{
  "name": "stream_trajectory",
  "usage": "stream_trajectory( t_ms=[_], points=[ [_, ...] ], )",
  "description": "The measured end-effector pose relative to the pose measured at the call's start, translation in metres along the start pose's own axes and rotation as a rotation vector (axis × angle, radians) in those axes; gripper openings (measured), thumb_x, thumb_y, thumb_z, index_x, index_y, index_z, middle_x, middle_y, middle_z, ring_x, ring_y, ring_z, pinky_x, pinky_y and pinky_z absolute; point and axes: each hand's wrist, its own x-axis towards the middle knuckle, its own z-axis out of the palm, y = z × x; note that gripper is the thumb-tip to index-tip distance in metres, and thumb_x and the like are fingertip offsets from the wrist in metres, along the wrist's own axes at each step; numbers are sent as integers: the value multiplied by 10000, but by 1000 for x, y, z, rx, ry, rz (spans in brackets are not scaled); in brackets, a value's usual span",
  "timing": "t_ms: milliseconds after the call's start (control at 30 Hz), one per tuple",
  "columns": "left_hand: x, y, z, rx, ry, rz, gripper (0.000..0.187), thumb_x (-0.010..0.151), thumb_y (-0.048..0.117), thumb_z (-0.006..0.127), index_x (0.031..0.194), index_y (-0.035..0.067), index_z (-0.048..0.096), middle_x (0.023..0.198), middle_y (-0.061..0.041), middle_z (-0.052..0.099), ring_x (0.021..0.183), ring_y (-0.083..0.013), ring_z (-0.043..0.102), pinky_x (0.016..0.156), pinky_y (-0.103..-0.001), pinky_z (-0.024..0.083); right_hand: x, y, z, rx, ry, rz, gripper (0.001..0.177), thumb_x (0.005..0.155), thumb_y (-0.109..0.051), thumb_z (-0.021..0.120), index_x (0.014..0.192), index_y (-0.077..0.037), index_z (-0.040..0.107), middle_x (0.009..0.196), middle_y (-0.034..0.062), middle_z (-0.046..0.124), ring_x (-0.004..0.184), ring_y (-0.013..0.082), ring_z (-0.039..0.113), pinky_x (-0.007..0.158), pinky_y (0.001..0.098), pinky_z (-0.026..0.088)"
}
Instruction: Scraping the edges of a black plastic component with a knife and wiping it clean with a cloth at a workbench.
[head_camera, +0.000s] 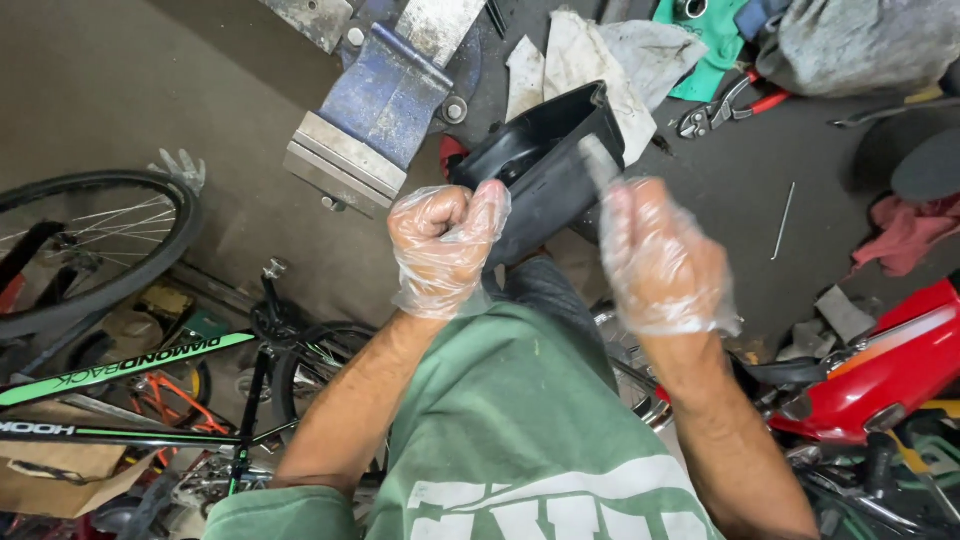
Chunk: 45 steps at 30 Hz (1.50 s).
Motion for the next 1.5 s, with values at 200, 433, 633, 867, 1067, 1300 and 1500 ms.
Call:
stream_trajectory(
  t_ms=[200, 433, 633, 867, 1067, 1300, 1500],
  points=[
    [0, 2, -3, 5, -32, -21, 694, 1010, -10, 837, 573, 128, 316, 460, -59, 338, 420, -237, 311, 483, -335, 360, -5, -11, -17, 191, -51, -108, 285, 1268, -376, 597, 1067, -211, 713, 695, 164, 713, 684, 464, 780, 639, 608, 632],
    [4, 2, -2, -2, -27, -12, 685, 1008, -16, 830, 568, 130, 327, 457, -46, 344, 420, -207, 322, 486, -318, 367, -1, 15, 31, 92, 119, -137, 291, 1273, -403, 650, 1048, -240, 736, 657, 101, 668, 636, 388, 767, 609, 514, 643],
    [3, 0, -2, 11, -26, 9, 680, 1015, 1, 822, 576, 127, 318, 461, -74, 356, 418, -269, 337, 481, -350, 374, -15, -14, 6, 69, 122, -154, 309, 1232, -433, 685, 975, -263, 713, 584, 58, 607, 566, 356, 742, 558, 496, 619],
    [5, 0, 2, 19, -20, 48, 666, 1005, -20, 812, 580, 123, 319, 459, -82, 357, 412, -284, 340, 474, -342, 382, -22, -25, -12, 108, -27, -135, 367, 1233, -488, 595, 1004, -220, 698, 594, 105, 650, 584, 415, 771, 564, 566, 631],
    [0, 0, 3, 14, -16, 12, 681, 1021, 18, 821, 568, 119, 324, 445, -75, 352, 412, -261, 332, 475, -344, 373, -5, -10, -8, -6, 191, -218, 303, 1252, -397, 674, 992, -244, 706, 570, 34, 573, 523, 318, 720, 511, 448, 596],
    [-1, -3, 1, 19, -16, 36, 667, 1029, 25, 818, 577, 110, 335, 456, -83, 357, 426, -270, 336, 489, -351, 379, 6, -8, -14, 31, 286, -256, 282, 1241, -379, 706, 986, -262, 732, 583, 2, 553, 522, 271, 703, 508, 411, 587],
    [-3, 2, 2, 24, 36, 21, 672, 998, -7, 823, 574, 130, 322, 456, -58, 344, 438, -212, 321, 483, -357, 376, 33, 78, 55, 124, 80, 114, 190, 1318, -318, 578, 1301, -190, 718, 839, 141, 748, 831, 400, 827, 710, 532, 672]
  ],
)
